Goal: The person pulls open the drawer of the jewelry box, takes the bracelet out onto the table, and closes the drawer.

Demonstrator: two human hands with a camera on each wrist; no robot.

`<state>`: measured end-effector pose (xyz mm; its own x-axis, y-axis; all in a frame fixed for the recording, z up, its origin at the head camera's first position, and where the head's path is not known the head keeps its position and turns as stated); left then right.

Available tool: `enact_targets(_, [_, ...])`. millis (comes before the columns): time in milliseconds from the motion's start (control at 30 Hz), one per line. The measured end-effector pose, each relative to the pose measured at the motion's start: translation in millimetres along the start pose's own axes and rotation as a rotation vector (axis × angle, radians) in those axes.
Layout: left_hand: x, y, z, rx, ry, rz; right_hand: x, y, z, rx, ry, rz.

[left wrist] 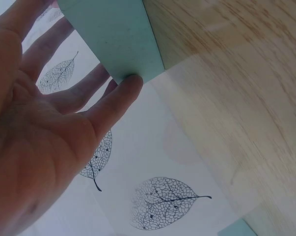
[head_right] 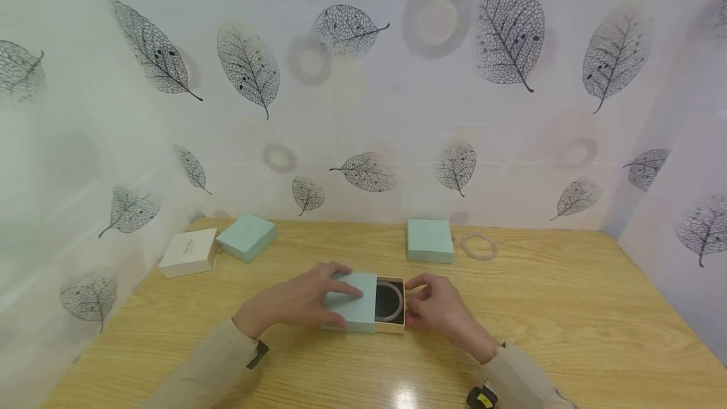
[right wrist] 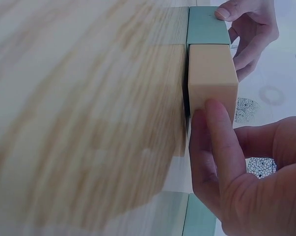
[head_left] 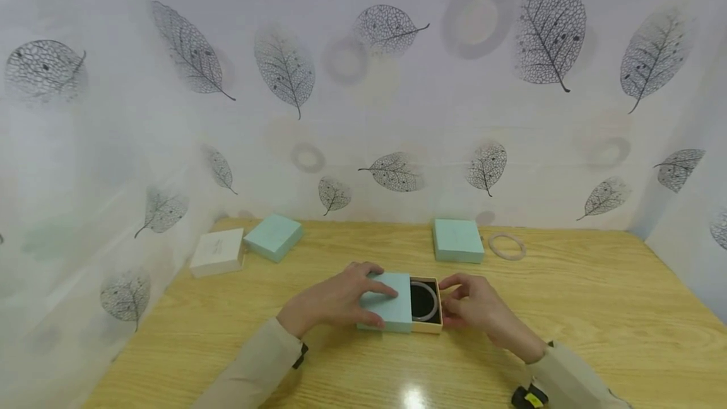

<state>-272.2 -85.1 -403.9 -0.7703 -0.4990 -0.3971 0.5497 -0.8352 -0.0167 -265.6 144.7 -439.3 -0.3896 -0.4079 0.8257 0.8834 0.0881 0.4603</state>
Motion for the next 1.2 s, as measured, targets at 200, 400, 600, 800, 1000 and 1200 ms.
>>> enact_targets(200, [1.0, -1.3, -0.2, 0.002, -0.001, -0.004, -0.4, 0.4, 1.3, 0.012, 0.010, 0.006])
enact_targets(400, [1.2, -1.3, 0.0, 0.004, 0.000, 0.006, -1.1, 0.5, 1.8, 0.008, 0.012, 0.004])
enact_targets(600, [0.1, -0.7, 0.2, 0.001, 0.002, 0.004, -0.6, 1.5, 2.2, 0.002, 0.016, 0.003])
enact_targets(800, [-0.2, -0.6, 0.6, 0.004, 0.000, 0.005, 0.8, 2.8, 3.4, 0.010, 0.007, 0.006])
enact_targets(1000, [-0.3, -0.6, 0.4, 0.007, -0.003, 0.006, 1.5, 4.0, 4.5, 0.016, 0.021, 0.016])
enact_targets(1200, [0.0, -0.2, 0.0, 0.007, 0.013, 0.011, 1.1, 3.9, 4.5, 0.019, 0.019, 0.019])
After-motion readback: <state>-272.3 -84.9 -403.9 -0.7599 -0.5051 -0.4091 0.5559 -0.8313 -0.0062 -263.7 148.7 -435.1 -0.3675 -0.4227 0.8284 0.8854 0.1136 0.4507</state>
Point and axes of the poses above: each hand's wrist, its own y-axis away from the middle knuckle, its own z-axis out of the back of the hand, x = y × z, the point moved 6 cm from there along -y, towards the middle knuckle, and after that the axes turned 14 degrees about -z, right-handed, at the moved point
